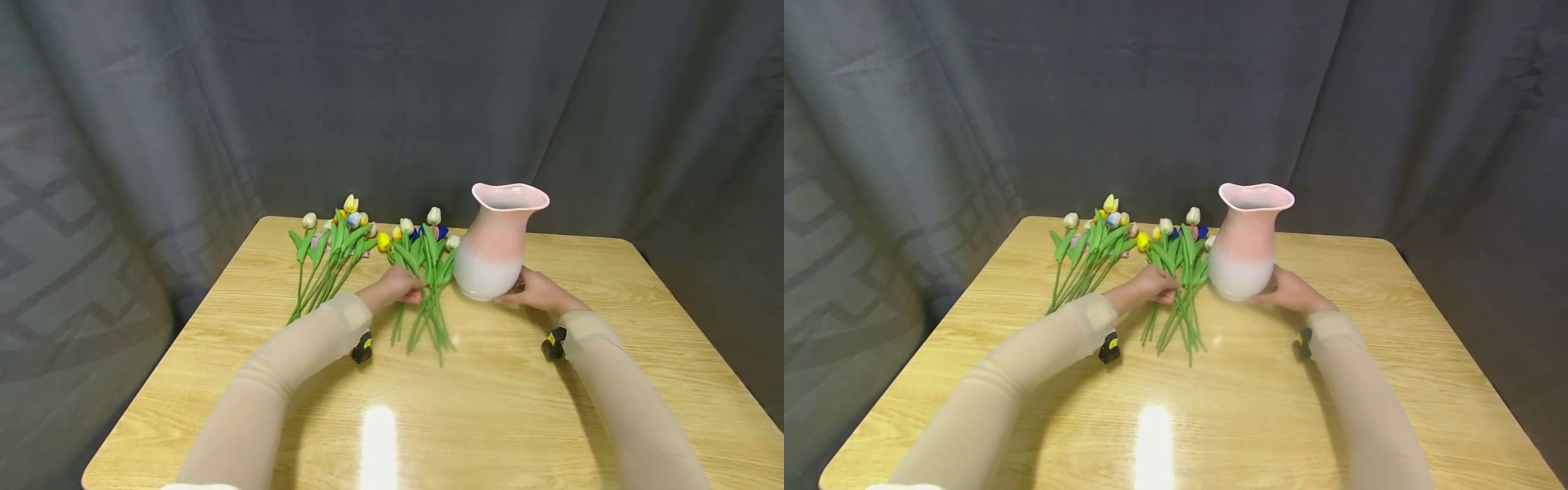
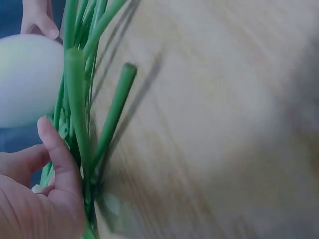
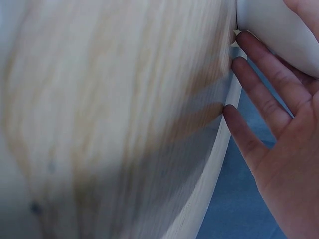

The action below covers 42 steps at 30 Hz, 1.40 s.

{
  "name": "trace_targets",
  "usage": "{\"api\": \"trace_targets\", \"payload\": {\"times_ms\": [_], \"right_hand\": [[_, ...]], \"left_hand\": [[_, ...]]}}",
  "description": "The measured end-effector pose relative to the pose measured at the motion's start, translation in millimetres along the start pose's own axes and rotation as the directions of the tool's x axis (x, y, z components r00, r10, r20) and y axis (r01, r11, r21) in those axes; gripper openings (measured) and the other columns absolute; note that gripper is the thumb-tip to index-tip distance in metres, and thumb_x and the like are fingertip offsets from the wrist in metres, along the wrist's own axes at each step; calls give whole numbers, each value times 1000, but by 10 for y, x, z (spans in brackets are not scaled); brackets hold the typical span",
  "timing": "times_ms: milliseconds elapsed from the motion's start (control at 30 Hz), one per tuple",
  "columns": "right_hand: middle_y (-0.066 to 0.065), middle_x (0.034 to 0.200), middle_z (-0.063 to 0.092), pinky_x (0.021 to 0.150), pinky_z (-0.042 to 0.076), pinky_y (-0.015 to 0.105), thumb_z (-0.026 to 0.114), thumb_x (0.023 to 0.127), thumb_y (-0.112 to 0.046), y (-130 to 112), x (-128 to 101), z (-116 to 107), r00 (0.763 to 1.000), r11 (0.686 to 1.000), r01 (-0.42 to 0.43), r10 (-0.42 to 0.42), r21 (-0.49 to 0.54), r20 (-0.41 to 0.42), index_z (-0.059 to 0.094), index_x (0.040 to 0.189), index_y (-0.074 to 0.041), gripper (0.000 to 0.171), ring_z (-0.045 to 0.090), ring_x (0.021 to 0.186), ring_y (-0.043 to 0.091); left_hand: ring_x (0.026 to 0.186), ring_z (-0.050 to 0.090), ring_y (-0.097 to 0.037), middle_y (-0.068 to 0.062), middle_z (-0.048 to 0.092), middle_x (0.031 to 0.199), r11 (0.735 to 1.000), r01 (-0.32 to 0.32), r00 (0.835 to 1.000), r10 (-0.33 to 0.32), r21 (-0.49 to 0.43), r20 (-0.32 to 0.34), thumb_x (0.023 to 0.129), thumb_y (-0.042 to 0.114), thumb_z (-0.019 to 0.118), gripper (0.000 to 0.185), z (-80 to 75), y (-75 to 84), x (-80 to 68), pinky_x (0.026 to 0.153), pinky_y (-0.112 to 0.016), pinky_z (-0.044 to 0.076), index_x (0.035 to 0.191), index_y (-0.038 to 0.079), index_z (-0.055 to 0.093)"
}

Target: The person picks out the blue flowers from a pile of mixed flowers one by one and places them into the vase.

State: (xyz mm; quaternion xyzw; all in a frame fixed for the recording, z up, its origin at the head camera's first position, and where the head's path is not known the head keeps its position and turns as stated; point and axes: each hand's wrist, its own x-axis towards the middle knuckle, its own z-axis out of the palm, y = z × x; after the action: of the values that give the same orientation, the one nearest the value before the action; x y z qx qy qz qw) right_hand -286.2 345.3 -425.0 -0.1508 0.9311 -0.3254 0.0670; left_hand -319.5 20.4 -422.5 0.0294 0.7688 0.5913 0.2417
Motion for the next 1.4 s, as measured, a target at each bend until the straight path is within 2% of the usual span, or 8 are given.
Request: {"api": "trace_targets", "payload": {"times_ms": [200,333,500,700,833,1000,1200,1400], "right_hand": [[16,118,61,86,49,42,80,79,-38,-2,-11,12,1000,1000,-5,5,11,2,41,136,-6,76,59,104,30],[16,118,61,86,49,41,80,80,-36,-28,-19,0,1000,1000,3,-3,10,-3,41,135,-6,74,59,104,30],[16,117,61,86,49,41,80,80,-36,-30,-10,-8,1000,1000,8,-8,6,-6,42,135,-5,74,60,104,30],[15,119,60,87,48,43,79,80,-38,-10,-16,-13,1000,1000,4,-4,0,-2,41,135,-6,74,59,105,30],[14,120,59,89,47,45,79,80,-37,-25,-24,-18,1000,1000,10,-10,3,0,41,136,-7,74,59,107,30],[14,121,60,88,48,44,79,80,-38,-30,-28,-18,1000,1000,7,-7,3,4,41,136,-7,74,59,106,30],[14,121,59,88,48,45,79,80,-38,-17,-22,-11,1000,1000,5,-6,18,10,41,137,-8,75,59,106,30],[13,120,60,87,49,44,80,79,-38,-4,8,2,1000,1000,15,-15,10,7,42,136,-8,74,59,104,29]], "left_hand": [[49,60,-8,-6,56,63,985,-144,988,148,95,-38,98,9,55,23,-56,113,-125,64,-30,59,106,-12,59],[48,59,-8,-16,62,75,941,-286,948,305,179,-88,99,13,53,20,-187,289,-223,67,-40,59,103,-6,58],[48,58,-10,-15,65,89,821,-419,828,521,388,-209,99,19,55,17,-459,515,-358,53,-32,56,103,2,57],[53,60,-17,-9,65,85,633,-383,650,702,673,-290,98,20,57,24,-851,655,-518,48,-25,47,115,3,54],[61,62,-22,-11,65,86,584,-296,590,734,756,-337,97,16,59,32,-1118,634,-564,51,-30,48,124,2,49],[65,65,-26,-14,66,88,605,-192,612,689,773,-388,98,15,58,39,-1446,436,-558,55,-36,50,133,4,47],[64,66,-30,-21,68,87,632,-51,736,547,773,-399,100,17,55,46,-1697,107,-530,53,-36,49,141,3,40],[64,66,-28,-19,68,76,578,50,837,420,814,-350,98,13,57,46,-1825,-136,-489,56,-35,51,139,-3,44]]}}
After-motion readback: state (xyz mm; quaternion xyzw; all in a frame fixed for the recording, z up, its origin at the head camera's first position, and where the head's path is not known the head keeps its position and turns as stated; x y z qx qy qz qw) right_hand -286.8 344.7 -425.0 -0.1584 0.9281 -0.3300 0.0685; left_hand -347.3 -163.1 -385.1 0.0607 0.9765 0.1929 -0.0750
